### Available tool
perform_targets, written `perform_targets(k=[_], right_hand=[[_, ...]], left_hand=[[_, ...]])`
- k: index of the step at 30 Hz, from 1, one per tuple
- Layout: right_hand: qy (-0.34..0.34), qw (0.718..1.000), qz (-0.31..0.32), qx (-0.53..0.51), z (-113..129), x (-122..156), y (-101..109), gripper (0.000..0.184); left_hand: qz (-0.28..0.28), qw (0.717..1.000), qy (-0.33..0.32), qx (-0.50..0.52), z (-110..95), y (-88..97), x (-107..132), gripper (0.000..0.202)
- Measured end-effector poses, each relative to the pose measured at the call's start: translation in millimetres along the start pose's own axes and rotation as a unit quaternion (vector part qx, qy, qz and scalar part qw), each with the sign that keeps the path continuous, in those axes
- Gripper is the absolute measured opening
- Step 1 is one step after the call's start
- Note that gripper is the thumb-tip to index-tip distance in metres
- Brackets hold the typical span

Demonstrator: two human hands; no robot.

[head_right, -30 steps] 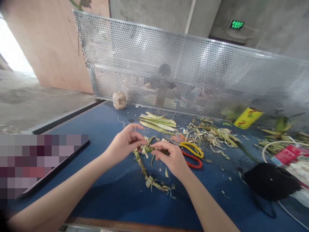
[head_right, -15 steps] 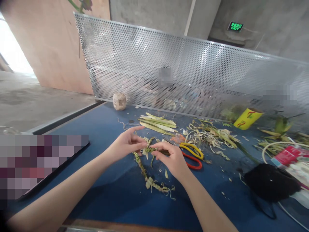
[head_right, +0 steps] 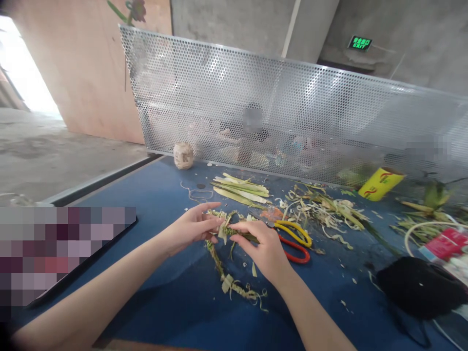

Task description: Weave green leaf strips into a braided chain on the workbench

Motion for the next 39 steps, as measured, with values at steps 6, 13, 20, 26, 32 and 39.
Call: perform_targets(k=[6,13,20,26,32,39], right_hand=[[0.002,0.999,-0.037,0.017,2,0,5,0.015],[-0.010,0.999,-0.031,0.007,2,0,3,0.016],[-0.061,0.996,-0.044,-0.047,0,-1,4,0.015],[-0.090,0.988,-0.042,-0.116,-4,-1,1,0.015],[-0.107,0.980,-0.042,-0.165,-9,0,0,0.017],[-0.104,0.979,-0.034,-0.172,-11,-1,0,0.016]], left_hand=[[0.050,0.997,-0.025,-0.050,-2,-5.6,0,0.075],[0.024,0.973,-0.135,-0.187,-7,-7.3,5,0.066],[-0.037,0.938,-0.201,-0.282,-15,-8.6,11,0.057],[-0.037,0.928,-0.229,-0.291,-14,-14.0,16,0.057],[0.055,0.986,-0.136,-0.084,-12,-17.8,14,0.073],[0.013,0.996,-0.045,0.073,-12,-10.7,9,0.061]])
Point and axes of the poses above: each hand's wrist, its own x-axis away from the middle knuckle, its own y-axis out of the back of the hand, z = x × y, the point moved 5 cm from there along -x, towards the middle knuckle
